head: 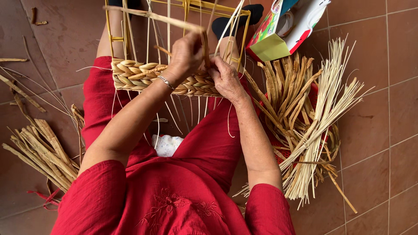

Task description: The person sits on the floor weaving a basket, braiding palm leaf strips over upright stakes on their lap and adding new strips to extend the woven band. They pull, cross, and tighten the strips by hand, working the braid along the frame.

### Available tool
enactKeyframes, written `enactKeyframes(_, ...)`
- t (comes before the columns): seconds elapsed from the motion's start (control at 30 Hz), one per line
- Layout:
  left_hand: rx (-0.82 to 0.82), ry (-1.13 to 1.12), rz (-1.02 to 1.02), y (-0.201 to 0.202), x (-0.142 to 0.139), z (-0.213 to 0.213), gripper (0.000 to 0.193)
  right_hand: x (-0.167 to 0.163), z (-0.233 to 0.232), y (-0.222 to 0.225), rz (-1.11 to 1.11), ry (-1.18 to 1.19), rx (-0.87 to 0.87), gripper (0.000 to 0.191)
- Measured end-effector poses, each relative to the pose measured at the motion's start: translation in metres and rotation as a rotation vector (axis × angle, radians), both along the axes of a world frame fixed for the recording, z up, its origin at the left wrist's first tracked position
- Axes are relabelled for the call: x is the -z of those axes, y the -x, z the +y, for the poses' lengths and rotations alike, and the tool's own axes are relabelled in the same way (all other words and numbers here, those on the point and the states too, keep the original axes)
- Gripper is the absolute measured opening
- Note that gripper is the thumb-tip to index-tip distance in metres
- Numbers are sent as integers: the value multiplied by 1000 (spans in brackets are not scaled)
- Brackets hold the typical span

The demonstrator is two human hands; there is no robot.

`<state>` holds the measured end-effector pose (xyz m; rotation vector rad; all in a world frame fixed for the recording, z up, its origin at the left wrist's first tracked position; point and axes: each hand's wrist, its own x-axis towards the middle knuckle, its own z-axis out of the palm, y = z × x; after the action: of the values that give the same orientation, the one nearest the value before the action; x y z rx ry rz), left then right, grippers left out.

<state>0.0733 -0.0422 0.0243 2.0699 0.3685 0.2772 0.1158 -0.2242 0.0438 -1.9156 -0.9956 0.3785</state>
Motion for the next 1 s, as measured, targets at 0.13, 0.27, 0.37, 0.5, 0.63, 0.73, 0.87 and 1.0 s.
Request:
enactKeyframes(0.13, -232, 796, 184, 23, -19, 10, 16, 5, 3, 1, 36, -3, 78, 13)
enactKeyframes(0.27, -201, 1313, 211, 73, -37, 7, 35, 10, 16, 5, -164, 48, 167, 10)
enactKeyframes(0.37, 60, 1010, 95, 100, -44, -3, 36, 10, 23, 8, -257, 61, 193, 11)
enactKeyframes(0.5, 289, 58, -130, 94, -45, 5, 34, 5, 18, 7, -319, 160, 101, 7)
enactKeyframes(0.63, 212, -753, -168, 72, -40, 33, 66, -3, 11, 5, -194, 113, 39, 7)
enactKeyframes(0.73, 277, -1021, -31, 81, -33, 43, 10, -3, 13, 8, -143, 111, 141, 6)
enactKeyframes(0.87, 363, -769, 57, 111, -17, 41, 15, 4, 21, 11, -17, 135, 292, 10)
enactKeyframes(1.0, 263, -391, 233, 121, -2, 40, 13, 15, 26, 14, -126, 100, 359, 8)
